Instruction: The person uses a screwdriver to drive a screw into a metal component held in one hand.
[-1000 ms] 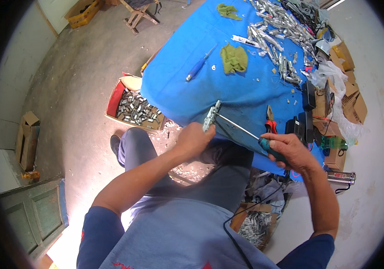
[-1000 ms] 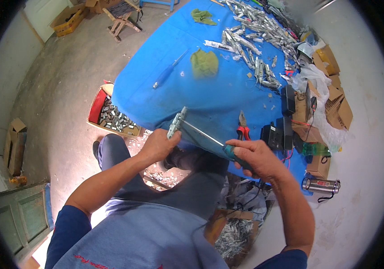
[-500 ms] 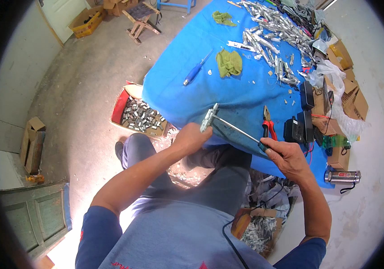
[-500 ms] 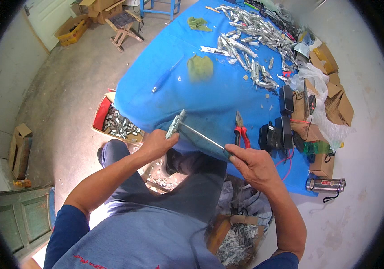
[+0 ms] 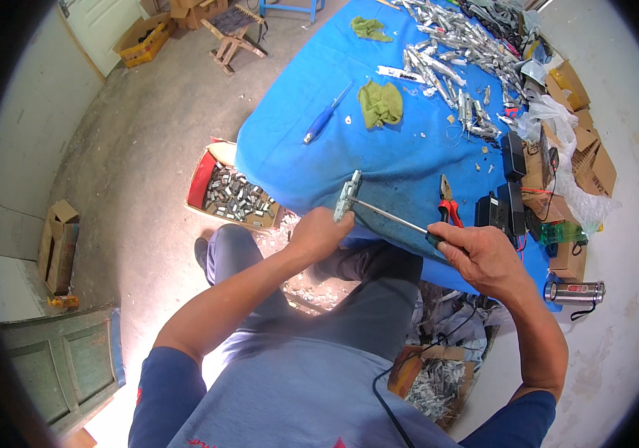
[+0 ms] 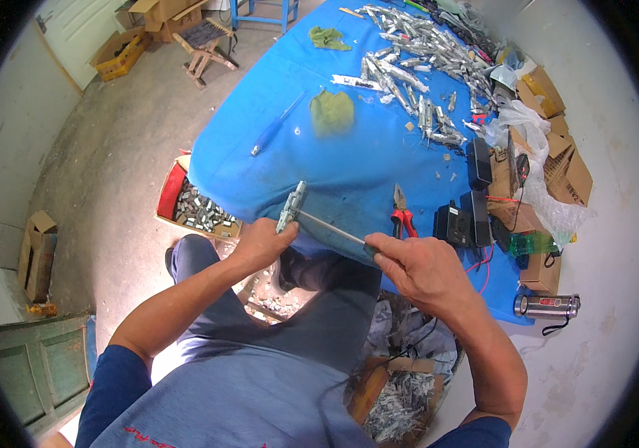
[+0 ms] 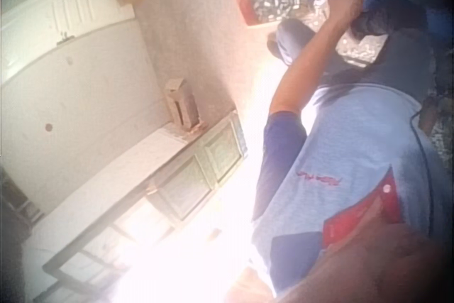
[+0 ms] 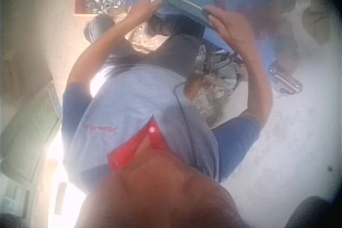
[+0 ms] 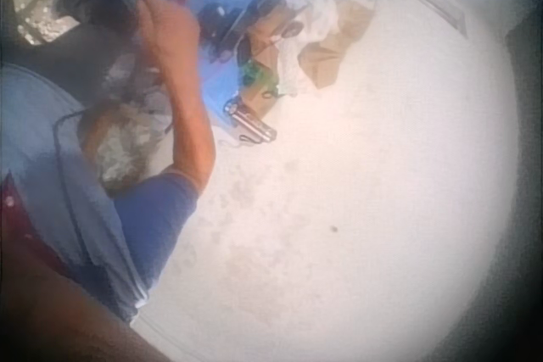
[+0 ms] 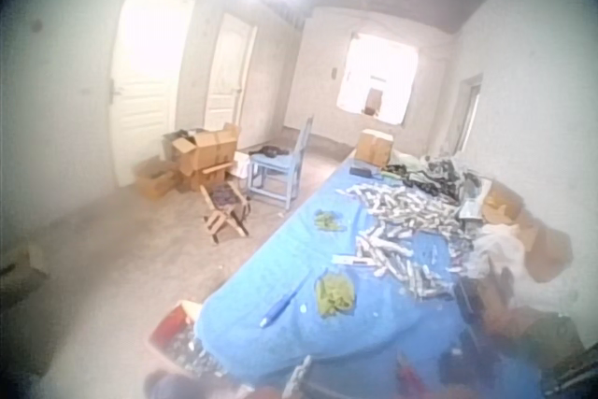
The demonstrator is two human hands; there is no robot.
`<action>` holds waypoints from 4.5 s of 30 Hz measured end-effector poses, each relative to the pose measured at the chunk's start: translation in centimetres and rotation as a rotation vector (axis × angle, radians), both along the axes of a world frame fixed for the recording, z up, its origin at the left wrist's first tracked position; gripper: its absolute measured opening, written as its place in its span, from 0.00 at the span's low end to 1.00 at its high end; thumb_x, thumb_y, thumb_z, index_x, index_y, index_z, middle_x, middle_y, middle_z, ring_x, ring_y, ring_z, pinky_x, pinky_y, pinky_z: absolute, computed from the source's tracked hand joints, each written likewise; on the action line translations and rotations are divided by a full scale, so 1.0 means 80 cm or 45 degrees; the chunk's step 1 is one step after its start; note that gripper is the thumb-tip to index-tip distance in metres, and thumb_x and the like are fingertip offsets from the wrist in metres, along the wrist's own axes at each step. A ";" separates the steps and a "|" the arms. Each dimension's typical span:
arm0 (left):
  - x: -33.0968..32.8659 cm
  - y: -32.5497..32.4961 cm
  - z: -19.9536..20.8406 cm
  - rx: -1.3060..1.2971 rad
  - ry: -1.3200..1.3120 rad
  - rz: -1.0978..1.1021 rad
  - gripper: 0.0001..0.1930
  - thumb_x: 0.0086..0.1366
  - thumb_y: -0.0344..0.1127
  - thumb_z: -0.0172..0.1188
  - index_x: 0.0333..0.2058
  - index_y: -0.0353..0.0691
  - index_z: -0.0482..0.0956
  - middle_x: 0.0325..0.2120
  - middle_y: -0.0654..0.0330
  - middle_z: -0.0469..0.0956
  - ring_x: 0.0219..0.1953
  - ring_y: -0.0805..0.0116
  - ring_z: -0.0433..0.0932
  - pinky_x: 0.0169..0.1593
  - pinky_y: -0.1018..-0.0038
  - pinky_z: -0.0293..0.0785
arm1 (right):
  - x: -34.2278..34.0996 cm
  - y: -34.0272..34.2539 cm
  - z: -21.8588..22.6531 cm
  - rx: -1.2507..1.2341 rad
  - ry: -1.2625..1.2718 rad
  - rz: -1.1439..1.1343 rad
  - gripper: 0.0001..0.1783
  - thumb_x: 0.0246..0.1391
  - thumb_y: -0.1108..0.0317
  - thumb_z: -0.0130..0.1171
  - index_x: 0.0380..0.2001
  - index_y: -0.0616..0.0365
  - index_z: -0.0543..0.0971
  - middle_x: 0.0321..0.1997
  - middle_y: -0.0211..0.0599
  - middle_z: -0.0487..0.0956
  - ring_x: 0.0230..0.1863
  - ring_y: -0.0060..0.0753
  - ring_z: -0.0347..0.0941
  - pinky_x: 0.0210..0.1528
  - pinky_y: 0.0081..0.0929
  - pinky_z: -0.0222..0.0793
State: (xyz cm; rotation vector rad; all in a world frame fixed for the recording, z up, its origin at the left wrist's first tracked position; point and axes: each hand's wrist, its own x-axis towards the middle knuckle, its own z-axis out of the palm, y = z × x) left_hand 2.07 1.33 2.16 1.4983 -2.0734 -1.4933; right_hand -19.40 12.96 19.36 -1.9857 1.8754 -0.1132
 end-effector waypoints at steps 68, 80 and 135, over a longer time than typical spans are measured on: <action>-0.018 0.013 -0.028 0.100 0.088 0.016 0.35 0.65 0.58 0.48 0.24 0.23 0.78 0.24 0.31 0.76 0.34 0.31 0.77 0.42 0.49 0.71 | -0.013 0.024 -0.025 -0.097 -0.053 -0.120 0.15 0.57 0.63 0.62 0.48 0.48 0.81 0.25 0.41 0.78 0.28 0.46 0.76 0.30 0.37 0.69; -0.017 0.013 -0.016 0.028 0.047 -0.035 0.35 0.67 0.59 0.46 0.23 0.24 0.78 0.22 0.32 0.75 0.32 0.31 0.76 0.39 0.47 0.71 | -0.006 0.028 -0.033 -0.068 -0.105 -0.186 0.14 0.55 0.63 0.64 0.46 0.48 0.81 0.24 0.42 0.78 0.28 0.48 0.77 0.30 0.38 0.70; 0.001 0.006 0.002 -0.134 -0.120 -0.104 0.33 0.66 0.57 0.50 0.25 0.25 0.80 0.25 0.33 0.78 0.34 0.33 0.79 0.42 0.49 0.72 | 0.007 0.088 -0.102 0.337 -1.354 -0.821 0.27 0.57 0.69 0.60 0.61 0.56 0.73 0.36 0.32 0.80 0.31 0.21 0.74 0.33 0.22 0.73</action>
